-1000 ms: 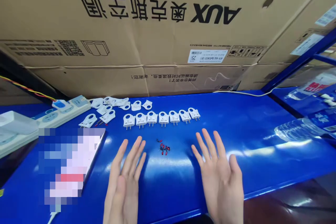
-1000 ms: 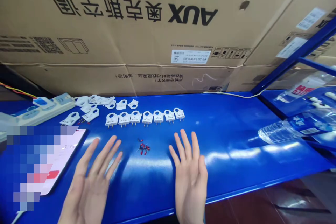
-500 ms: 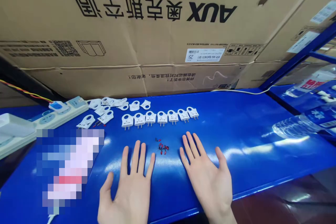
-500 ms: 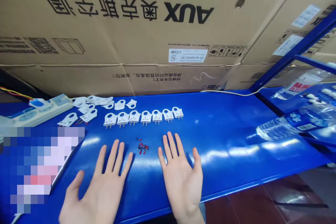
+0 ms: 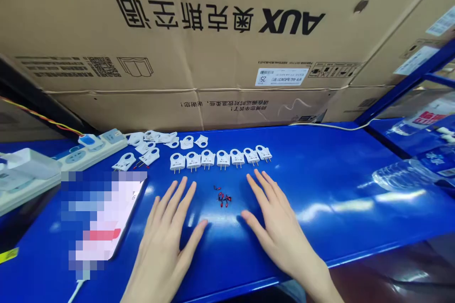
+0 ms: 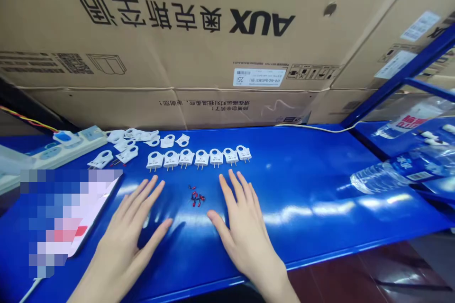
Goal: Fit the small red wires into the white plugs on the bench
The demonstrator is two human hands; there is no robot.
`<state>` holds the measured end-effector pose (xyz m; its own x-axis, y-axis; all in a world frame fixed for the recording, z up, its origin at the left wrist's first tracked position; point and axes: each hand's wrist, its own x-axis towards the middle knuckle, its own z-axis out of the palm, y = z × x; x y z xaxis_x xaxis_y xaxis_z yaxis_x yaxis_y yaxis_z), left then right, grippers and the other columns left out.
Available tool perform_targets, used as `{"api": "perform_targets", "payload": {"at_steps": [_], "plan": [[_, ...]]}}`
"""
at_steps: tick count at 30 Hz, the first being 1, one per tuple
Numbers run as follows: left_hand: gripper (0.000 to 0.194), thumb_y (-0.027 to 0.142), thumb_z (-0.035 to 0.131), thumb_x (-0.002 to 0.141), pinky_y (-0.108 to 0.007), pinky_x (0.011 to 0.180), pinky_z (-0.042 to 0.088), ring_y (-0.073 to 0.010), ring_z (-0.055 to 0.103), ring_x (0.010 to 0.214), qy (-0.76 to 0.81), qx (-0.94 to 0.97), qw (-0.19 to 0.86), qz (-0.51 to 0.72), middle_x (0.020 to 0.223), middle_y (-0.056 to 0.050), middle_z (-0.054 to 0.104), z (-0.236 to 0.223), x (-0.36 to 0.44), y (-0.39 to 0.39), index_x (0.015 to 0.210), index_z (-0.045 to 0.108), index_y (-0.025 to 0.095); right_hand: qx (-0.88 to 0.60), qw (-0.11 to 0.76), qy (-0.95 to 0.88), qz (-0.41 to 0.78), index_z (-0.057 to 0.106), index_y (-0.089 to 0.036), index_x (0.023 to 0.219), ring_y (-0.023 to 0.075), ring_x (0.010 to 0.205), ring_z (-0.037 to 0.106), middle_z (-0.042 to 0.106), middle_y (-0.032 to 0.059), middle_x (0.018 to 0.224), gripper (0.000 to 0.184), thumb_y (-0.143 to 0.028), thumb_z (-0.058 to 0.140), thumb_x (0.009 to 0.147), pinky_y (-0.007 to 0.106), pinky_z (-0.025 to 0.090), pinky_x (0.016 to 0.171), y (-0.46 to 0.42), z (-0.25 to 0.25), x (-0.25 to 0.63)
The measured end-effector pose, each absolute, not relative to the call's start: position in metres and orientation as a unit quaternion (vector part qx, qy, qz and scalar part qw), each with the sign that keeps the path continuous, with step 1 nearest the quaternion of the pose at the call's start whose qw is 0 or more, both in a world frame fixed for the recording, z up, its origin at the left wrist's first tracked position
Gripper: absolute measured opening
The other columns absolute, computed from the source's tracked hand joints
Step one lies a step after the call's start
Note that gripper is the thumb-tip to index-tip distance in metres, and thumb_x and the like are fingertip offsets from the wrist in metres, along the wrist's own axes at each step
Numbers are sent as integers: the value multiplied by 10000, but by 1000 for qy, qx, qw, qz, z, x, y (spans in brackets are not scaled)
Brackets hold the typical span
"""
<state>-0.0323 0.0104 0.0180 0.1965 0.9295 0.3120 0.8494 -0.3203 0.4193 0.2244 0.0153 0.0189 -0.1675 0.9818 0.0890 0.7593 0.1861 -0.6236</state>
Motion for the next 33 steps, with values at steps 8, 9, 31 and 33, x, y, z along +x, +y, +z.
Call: {"api": "perform_targets", "payload": {"at_steps": [8,9,31,33], "plan": [[687,457,437,1036,-580,1250,238,-318,320,1548,541,823,-72,154,1650,-69,401,-14,-16,11,1648,205,247,-587,117,-798,68,259,-279,1642,364,1581,178,189,97,1711,592,-429,371,1081,690,305,1211,13,-7,212],[688,458,438,1035,-578,1246,240,-320,318,1548,540,825,-78,148,1652,-68,397,-17,-17,11,1647,211,242,-586,116,-800,60,257,-271,1643,365,1580,181,191,104,1710,594,-427,368,1081,688,315,1206,13,-8,212],[303,259,419,1050,-375,760,562,-242,677,907,401,911,-22,94,1016,-80,715,38,-1,63,1194,676,190,-595,-74,-798,-63,553,-144,1362,313,1143,590,621,157,1318,393,-121,433,989,395,478,862,134,42,294],[302,248,408,1051,-353,727,555,-226,652,874,380,916,-9,127,973,-70,690,33,4,66,1190,668,182,-601,-72,-794,-59,561,-138,1315,296,1104,593,635,152,1249,338,-142,423,1007,369,467,831,135,36,297]]}}
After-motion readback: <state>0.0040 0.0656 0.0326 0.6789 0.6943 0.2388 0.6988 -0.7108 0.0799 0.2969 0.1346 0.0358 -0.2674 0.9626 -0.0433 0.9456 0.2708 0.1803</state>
